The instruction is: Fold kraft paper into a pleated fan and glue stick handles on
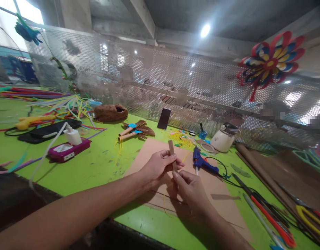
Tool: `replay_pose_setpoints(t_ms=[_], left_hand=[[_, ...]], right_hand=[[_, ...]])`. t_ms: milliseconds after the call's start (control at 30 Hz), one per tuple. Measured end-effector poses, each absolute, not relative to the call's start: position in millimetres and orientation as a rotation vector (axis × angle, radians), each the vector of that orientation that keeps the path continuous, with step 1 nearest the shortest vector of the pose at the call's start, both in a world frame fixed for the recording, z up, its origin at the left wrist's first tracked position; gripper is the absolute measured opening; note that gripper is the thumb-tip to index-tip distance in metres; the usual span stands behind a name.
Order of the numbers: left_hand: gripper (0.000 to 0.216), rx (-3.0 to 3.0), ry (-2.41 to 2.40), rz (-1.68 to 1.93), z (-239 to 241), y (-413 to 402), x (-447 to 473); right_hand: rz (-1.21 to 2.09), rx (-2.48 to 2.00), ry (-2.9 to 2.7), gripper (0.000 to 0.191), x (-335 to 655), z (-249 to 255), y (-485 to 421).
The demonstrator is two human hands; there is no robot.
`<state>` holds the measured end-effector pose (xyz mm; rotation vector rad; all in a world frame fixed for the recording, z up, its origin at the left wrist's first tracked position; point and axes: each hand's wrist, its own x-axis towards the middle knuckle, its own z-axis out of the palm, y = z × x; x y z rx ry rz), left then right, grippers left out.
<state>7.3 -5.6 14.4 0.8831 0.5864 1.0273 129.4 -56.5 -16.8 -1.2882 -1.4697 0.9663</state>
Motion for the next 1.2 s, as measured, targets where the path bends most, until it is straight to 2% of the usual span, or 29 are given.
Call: replay_pose_setpoints(t_ms=[400, 533, 667, 833, 1000, 1200], left_hand=[[0.017, 0.901, 0.545, 1.113, 7.8, 0.7, 4.8], [0.019, 0.924, 0.463, 1.157, 14.7, 8.0, -2.9], [0.027, 0.970, 0.445, 1.051, 20.8, 5.1, -4.4], [0.036, 0.988, 0.425, 0.901, 12.3, -5.3, 4.0], [0.028, 0.942, 0.422, 0.920, 1.5, -3.6, 8.3], [0.027, 0.994, 0.417, 0.818, 4.2, -5.2, 9.2]], right_hand=[[0.856, -1.299, -1.528, 0.043, 125.4, -14.1, -58.3], [0.659, -1.308, -1.660, 0.041, 124.7, -13.1, -64.6], [0.442, -1.331, -1.717, 0.041, 126.1, -15.1, -65.8], [0.308, -1.267, -1.776, 0.035, 129.8, -13.2, -66.7], [0.196, -1.268, -1.813, 0.030, 138.5, -5.3, -68.3], [-0.034, -1.130, -1.746, 0.011, 152.9, 9.6, -61.9]])
